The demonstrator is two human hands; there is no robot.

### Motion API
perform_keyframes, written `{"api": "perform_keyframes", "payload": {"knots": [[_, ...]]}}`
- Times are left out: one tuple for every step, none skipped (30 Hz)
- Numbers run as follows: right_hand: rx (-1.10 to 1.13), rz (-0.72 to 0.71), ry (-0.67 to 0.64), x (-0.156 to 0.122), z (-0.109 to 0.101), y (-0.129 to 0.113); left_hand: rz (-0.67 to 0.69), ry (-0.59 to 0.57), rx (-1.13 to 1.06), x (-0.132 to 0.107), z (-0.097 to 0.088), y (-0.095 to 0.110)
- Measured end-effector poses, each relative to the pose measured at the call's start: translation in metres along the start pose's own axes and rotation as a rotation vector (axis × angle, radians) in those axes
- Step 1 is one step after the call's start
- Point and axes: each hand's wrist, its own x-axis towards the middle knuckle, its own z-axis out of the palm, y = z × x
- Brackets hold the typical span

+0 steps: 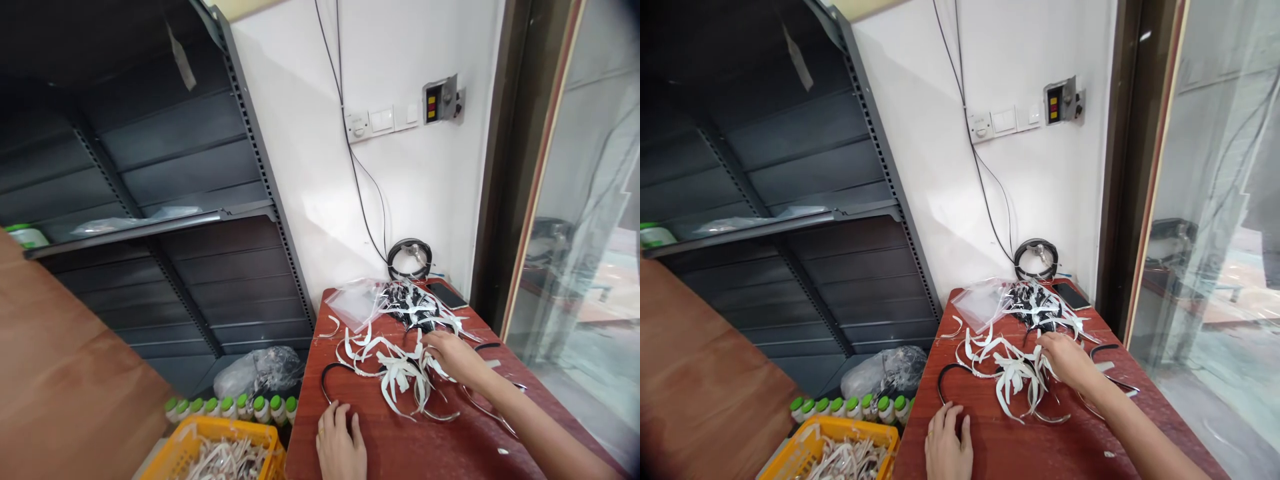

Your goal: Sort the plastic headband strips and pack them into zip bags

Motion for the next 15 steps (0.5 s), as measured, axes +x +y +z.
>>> {"api": "perform_keyframes", "payload": {"knots": [[-0.033, -0.006, -0.011, 0.001, 0.000, -0.001, -0.003, -0.007, -0.002, 0.000, 0.000, -0.001], [-0.056, -0.015, -0.019, 0.002, 0.001, -0.002, -0.003, -0.015, -0.005, 0.000, 0.000, -0.001], [-0.071, -0.025, -0.025, 0.002, 0.003, -0.003, -0.003, -0.019, -0.006, 0.000, 0.000, -0.001], [-0.081, -0.036, -0.029, 0.003, 0.006, -0.004, -0.002, -0.018, -0.007, 0.000, 0.000, -0.001], [-0.093, -0.045, -0.034, 0.004, 0.009, -0.006, 0.001, -0.017, -0.008, 0.000, 0.000, -0.002], [-0.105, -0.051, -0.036, 0.005, 0.011, -0.008, 0.004, -0.014, -0.008, 0.000, 0.000, -0.002], [-0.114, -0.053, -0.035, 0.006, 0.013, -0.009, 0.006, -0.011, -0.007, 0.000, 0.000, -0.001], [-0.119, -0.051, -0.031, 0.007, 0.015, -0.011, 0.006, -0.007, -0.006, 0.000, 0.000, -0.001], [-0.121, -0.045, -0.021, 0.008, 0.015, -0.012, 0.007, -0.006, -0.005, -0.001, 0.000, -0.001], [-0.119, -0.037, -0.005, 0.009, 0.014, -0.013, 0.005, -0.005, -0.004, -0.001, 0.000, 0.000], [-0.114, -0.025, 0.015, 0.009, 0.012, -0.014, 0.004, -0.004, -0.006, -0.001, 0.000, 0.000], [-0.105, -0.010, 0.039, 0.010, 0.010, -0.014, 0.003, -0.005, -0.009, -0.001, -0.001, 0.000], [-0.092, 0.006, 0.067, 0.010, 0.007, -0.014, 0.001, -0.006, -0.014, -0.001, -0.001, 0.001], [-0.077, 0.022, 0.093, 0.010, 0.005, -0.014, -0.001, -0.005, -0.020, -0.002, -0.001, 0.001], [-0.065, 0.036, 0.115, 0.009, 0.003, -0.013, -0.003, -0.003, -0.029, -0.002, 0.000, 0.000]]}}
